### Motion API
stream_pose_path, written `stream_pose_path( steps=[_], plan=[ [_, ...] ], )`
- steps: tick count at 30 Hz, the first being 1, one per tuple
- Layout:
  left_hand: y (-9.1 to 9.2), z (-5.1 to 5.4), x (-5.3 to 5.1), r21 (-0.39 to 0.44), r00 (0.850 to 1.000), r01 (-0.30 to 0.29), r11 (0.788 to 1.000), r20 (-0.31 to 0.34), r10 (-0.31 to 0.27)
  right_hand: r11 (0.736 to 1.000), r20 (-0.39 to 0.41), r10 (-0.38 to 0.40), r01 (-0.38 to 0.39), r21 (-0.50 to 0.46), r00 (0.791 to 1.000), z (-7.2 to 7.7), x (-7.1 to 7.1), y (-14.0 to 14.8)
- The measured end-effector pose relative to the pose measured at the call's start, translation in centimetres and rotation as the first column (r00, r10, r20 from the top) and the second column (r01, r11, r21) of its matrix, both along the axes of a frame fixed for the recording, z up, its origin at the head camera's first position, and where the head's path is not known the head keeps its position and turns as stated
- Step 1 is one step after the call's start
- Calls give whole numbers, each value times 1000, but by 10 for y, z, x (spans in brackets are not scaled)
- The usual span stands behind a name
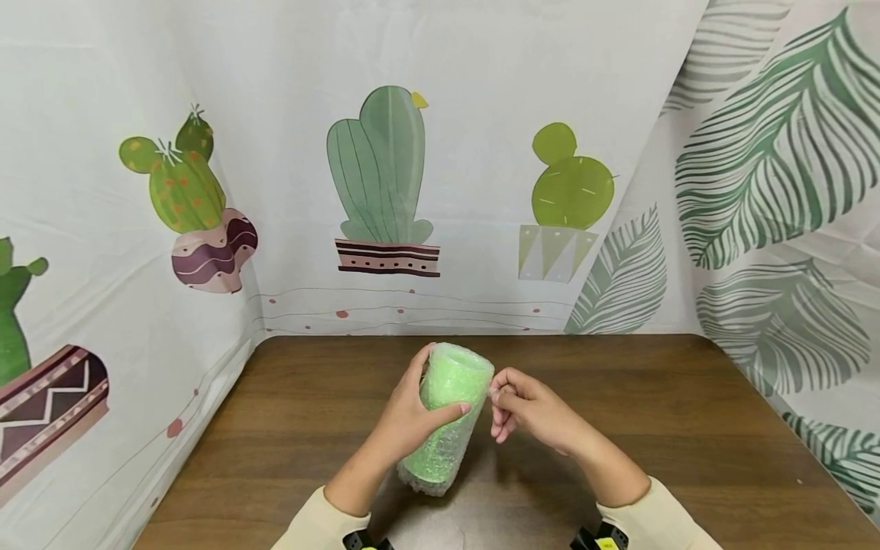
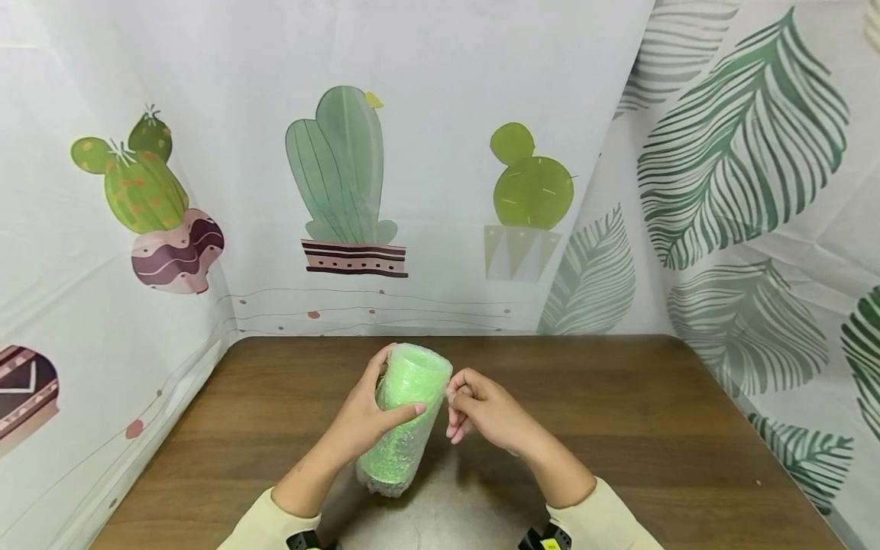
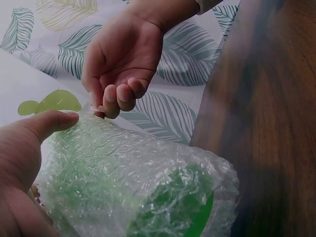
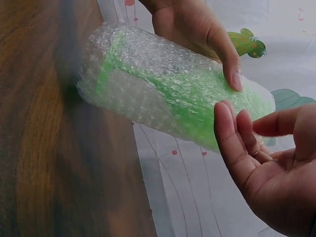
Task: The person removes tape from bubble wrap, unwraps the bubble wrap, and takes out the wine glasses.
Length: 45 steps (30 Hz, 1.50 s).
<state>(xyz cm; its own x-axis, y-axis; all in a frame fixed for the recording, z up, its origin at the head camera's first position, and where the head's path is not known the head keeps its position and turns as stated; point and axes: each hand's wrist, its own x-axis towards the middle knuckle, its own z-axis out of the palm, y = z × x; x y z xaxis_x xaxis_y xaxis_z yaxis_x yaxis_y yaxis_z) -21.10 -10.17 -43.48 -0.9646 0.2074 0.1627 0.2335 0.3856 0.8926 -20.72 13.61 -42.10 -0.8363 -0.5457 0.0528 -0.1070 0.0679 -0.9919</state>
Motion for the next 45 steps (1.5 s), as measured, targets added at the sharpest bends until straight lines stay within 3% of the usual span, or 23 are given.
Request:
stream_pose_path(
  steps=[20, 28, 38, 45],
  plan=[
    [1, 0, 2, -38, 999, -35, 999, -37, 34, 1000, -57, -23, 23, 16, 998, -2, 0, -2],
    [2, 1, 2, -79, 997, -66, 995, -55, 62, 1000, -56, 17, -17, 0, 998, -2, 1, -4],
    [3, 0, 4, -91, 994, -106, 990, -48, 102, 996, -71, -13, 19, 86, 997, 1, 2, -2],
    [4, -1, 5, -90, 994, -103, 991, -47, 99, 999, -55, 0, 2, 41, 998, 1, 2, -1]
  ],
)
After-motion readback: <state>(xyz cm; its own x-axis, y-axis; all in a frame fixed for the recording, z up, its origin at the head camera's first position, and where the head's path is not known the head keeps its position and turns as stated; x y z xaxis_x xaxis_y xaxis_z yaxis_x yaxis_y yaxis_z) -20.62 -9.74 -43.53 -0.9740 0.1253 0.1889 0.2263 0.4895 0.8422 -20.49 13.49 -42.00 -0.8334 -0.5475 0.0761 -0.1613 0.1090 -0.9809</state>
